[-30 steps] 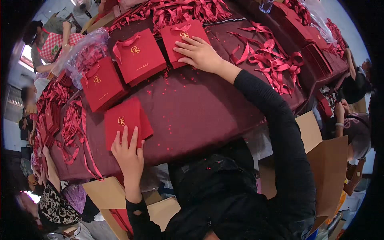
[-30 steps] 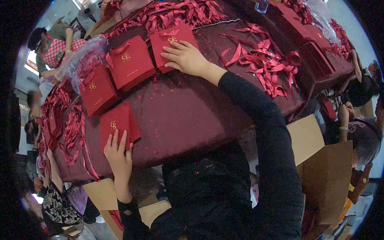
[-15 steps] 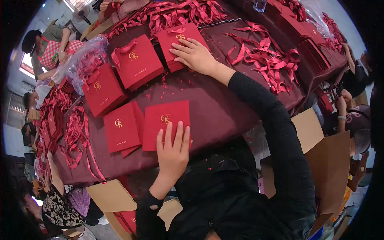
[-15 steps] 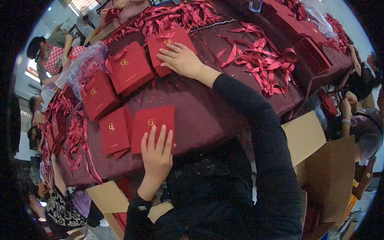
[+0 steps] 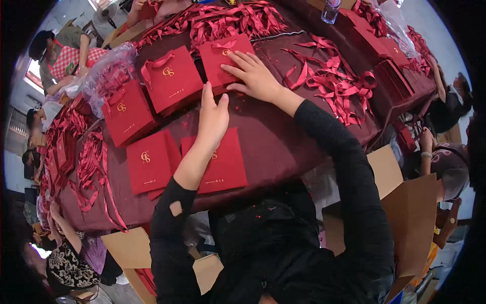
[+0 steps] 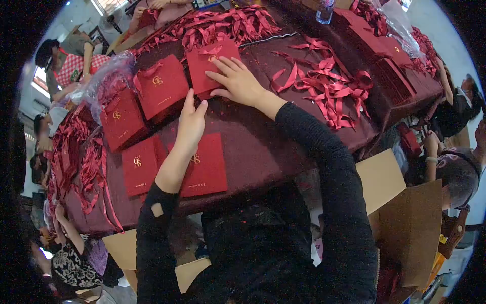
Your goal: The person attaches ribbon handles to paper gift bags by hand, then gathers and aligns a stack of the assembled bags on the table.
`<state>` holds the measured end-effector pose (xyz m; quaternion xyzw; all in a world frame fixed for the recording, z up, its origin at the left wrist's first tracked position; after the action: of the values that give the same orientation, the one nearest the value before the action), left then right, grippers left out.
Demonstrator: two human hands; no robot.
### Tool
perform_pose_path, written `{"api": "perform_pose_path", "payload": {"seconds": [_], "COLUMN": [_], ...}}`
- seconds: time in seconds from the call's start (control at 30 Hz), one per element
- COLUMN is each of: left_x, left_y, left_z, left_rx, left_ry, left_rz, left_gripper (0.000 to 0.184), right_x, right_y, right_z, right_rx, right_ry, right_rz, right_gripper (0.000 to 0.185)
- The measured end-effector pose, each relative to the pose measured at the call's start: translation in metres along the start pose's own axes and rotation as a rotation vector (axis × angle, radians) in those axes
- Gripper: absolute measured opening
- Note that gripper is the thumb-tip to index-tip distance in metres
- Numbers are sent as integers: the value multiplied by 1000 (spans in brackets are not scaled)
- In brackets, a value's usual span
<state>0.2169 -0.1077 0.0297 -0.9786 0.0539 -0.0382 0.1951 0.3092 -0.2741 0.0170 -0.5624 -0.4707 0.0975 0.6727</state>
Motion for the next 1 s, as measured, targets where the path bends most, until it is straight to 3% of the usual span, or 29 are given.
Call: {"api": "perform_pose_path", "payload": {"seconds": [0.1, 0.17, 0.33, 0.37, 0.53, 1.0], "left_x": [11, 11, 9, 10, 8, 2], "left_y": [5, 7, -1, -5, -7, -3], "left_z": [11, 7, 1, -2, -5, -7], "left_rx": [-47, -12, -60, -262, -214, -74], "left_ry": [69, 69, 17, -108, -77, -6], "left_rz": [33, 6, -108, -40, -25, 34], "left_gripper": [62, 62, 59, 61, 60, 58], "right_x": [-13, -18, -10, -6, 1, -22], "right_y": [-1, 8, -9, -10, -7, 9], "right_z": [-17, -29, -25, -25, -25, -23], "right_rx": [-82, 15, -70, -60, -43, 5], "right_ry": [66, -5, -61, -44, -24, 23], "right_rz": [43, 87, -68, -108, -236, -16], "right_gripper": [51, 47, 38, 37, 37, 40]}}
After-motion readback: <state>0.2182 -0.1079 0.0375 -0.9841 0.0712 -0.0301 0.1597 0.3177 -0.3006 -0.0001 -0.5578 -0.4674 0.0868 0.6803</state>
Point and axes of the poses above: each hand's wrist, its own x-axis towards the middle knuckle, its own y-axis out of the palm, z = x × y, the point moved 1 cm from there along x, towards the middle knuckle, and after that the axes turned 12 degrees about z, right-handed, at the moved point
